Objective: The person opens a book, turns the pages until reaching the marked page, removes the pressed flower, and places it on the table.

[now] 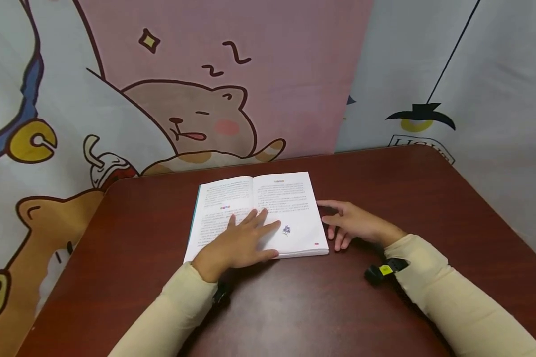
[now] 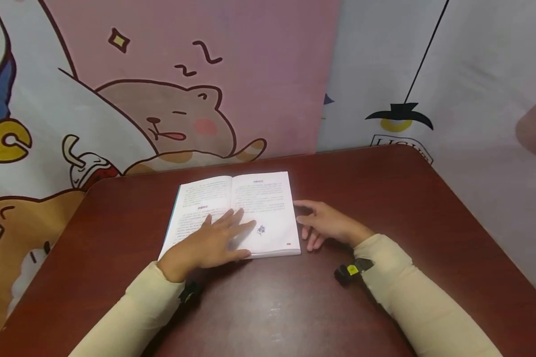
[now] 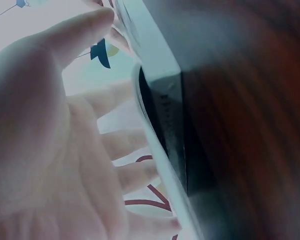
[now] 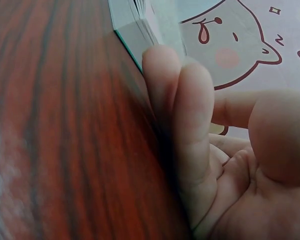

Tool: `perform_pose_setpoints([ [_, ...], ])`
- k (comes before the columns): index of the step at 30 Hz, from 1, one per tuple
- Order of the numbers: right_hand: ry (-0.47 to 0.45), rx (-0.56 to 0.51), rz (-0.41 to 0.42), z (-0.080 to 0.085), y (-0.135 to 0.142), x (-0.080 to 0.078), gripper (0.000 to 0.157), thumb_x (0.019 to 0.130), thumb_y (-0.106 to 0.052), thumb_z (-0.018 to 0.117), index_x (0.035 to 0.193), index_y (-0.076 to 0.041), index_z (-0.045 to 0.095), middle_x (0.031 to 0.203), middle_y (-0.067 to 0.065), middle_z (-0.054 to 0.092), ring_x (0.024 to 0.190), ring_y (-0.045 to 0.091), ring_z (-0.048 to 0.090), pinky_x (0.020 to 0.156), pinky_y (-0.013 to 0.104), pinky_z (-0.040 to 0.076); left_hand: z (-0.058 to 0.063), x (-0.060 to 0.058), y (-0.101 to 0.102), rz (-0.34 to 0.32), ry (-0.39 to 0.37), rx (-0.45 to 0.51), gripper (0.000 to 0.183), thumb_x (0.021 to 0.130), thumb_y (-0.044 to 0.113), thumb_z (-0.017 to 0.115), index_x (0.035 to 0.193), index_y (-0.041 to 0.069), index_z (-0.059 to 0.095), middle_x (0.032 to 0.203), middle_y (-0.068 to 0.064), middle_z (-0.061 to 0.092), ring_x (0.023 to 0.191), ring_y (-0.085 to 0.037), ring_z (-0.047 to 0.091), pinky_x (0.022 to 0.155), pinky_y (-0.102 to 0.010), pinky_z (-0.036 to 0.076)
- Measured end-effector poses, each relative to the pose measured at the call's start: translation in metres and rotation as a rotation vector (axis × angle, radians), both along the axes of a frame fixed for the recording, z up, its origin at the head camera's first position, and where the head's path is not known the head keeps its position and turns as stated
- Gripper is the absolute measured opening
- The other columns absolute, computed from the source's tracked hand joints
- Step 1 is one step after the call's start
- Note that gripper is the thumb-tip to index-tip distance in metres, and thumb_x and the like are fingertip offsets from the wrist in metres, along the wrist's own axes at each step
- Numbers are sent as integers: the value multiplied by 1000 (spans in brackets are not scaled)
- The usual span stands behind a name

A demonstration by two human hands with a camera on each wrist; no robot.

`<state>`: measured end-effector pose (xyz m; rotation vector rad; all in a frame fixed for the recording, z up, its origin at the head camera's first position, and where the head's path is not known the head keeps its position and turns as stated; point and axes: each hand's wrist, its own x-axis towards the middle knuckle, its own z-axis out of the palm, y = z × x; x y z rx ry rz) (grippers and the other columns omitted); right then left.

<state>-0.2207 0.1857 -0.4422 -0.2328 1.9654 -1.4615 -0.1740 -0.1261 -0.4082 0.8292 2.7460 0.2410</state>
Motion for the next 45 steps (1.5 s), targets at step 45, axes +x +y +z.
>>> perform_pose_setpoints([
  [45,50,70,-6,1,-4,-4,79,96,-23,67,159,-14,21,74,12,63,52,25,69,48,36,56,2,-11,4,-230,578,117,102,83,37,81,162,23,18,170,-6,8,157,-31,10,126,-47,15],
])
